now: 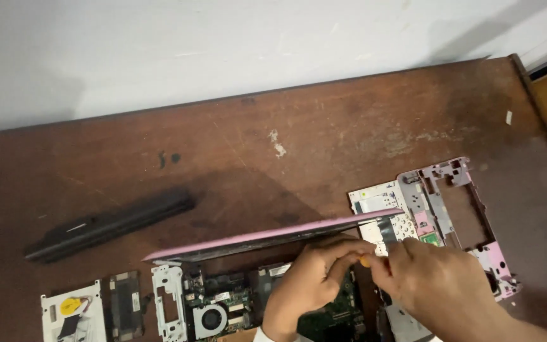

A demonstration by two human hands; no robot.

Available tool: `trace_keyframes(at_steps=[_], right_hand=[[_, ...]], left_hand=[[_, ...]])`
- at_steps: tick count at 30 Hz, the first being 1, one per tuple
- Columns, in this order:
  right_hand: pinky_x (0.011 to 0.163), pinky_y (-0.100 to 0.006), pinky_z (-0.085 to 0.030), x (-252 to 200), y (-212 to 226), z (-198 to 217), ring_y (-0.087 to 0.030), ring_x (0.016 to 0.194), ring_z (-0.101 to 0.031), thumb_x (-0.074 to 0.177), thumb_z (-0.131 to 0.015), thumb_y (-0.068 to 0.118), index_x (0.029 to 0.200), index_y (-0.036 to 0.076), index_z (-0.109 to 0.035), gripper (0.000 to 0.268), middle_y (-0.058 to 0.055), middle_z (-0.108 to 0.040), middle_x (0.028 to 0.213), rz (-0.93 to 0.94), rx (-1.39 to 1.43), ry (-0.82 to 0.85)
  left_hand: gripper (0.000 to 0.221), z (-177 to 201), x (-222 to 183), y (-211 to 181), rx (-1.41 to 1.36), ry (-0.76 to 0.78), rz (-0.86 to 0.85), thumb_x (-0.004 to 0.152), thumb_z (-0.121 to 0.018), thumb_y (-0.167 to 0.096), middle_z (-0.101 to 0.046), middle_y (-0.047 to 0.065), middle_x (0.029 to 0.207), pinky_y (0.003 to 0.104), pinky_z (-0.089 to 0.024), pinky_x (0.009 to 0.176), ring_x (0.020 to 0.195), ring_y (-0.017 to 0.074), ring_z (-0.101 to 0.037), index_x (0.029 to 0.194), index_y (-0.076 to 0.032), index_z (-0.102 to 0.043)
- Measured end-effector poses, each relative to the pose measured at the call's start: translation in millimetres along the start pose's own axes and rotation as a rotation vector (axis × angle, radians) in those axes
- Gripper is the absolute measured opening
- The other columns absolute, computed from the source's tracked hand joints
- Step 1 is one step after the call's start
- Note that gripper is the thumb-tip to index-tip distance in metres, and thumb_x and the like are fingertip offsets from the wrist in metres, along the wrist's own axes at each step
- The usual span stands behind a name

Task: Disassembling and repairing internal components of a laptop using a screwdriver on a workbench.

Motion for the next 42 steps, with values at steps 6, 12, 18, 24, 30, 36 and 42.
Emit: trace_keyframes(at_steps=[6,12,18,24,30,36,42], right_hand=[[0.031,-0.035,-0.030,-9,-7,-13,-0.016,0.029,-0.038,0.100,-0.054,0.043,0.046,0.021,-0.050,0.058,0.004,-0.044,0.037,-0.302,0.118,0.105],[0.048,-0.033,-0.045,3,-25,-1,-0.015,0.047,-0.055,0.094,-0.025,0.083,0.063,0.024,-0.053,0.072,0.007,-0.053,0.054,-0.482,0.197,0.680],[0.063,-0.043,-0.072,-25,-12,-8,-0.028,0.109,-0.068,0.077,-0.066,-0.009,0.152,0.032,-0.041,0.089,-0.004,-0.036,0.155,0.050,0.539,0.544],[0.041,-0.045,-0.053,-29,4,-22,-0.028,0.054,-0.065,0.079,-0.068,0.015,0.141,0.018,-0.049,0.065,-0.003,-0.060,0.092,-0.082,0.397,0.336],[0.027,-0.035,-0.033,-16,16,-11,-0.012,0.026,-0.047,0.103,-0.051,0.063,0.069,0.017,-0.051,0.057,0.006,-0.050,0.043,-0.183,0.066,0.036],[0.033,-0.038,-0.036,-10,0,-11,-0.018,0.027,-0.048,0.102,-0.036,0.074,0.061,0.021,-0.053,0.069,0.004,-0.048,0.033,-0.459,-0.055,0.266],[0.051,-0.037,-0.058,-15,-31,-21,-0.022,0.071,-0.072,0.090,-0.042,0.098,0.129,0.024,-0.043,0.083,0.001,-0.058,0.101,-0.268,0.174,0.814]], left_hand=[[0.052,-17,3,5,0.041,-0.029,-0.153,0.087,-0.072,-0.040,-0.064,0.005,0.129,0.042,-0.052,0.108,0.121,0.0261,-0.064,0.131,-0.013,-0.065],[0.011,-22,8,6,-0.034,-0.174,-0.200,0.104,-0.063,-0.007,-0.063,0.007,0.099,0.037,-0.048,0.074,0.087,0.0244,-0.062,0.111,-0.009,-0.071],[0.018,-26,4,23,0.027,-0.164,-0.207,0.104,-0.058,-0.007,-0.065,0.009,0.104,0.039,-0.051,0.071,0.087,0.0249,-0.064,0.116,-0.005,-0.071],[0.026,-24,2,13,0.002,-0.126,-0.143,0.103,-0.046,-0.005,-0.071,0.012,0.111,0.041,-0.055,0.084,0.098,0.0277,-0.068,0.108,-0.005,-0.071],[0.031,-16,-3,1,-0.052,-0.007,0.018,0.108,-0.046,-0.022,-0.068,0.012,0.133,0.045,-0.050,0.108,0.126,0.0306,-0.064,0.126,-0.008,-0.067],[0.009,-24,4,15,0.036,-0.221,-0.144,0.096,-0.070,-0.006,-0.065,0.008,0.105,0.038,-0.055,0.087,0.099,0.0250,-0.067,0.104,-0.007,-0.069],[0.016,-27,9,9,0.208,-0.245,-0.135,0.099,-0.056,-0.013,-0.068,0.009,0.111,0.036,-0.051,0.080,0.095,0.0249,-0.069,0.109,-0.008,-0.068]])
Point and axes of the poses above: each hand's wrist, its own x-axis towards the middle knuckle, its own z-axis out of the back of the hand, y = z × x, the point moved 4 cm from there along x, towards the middle knuckle
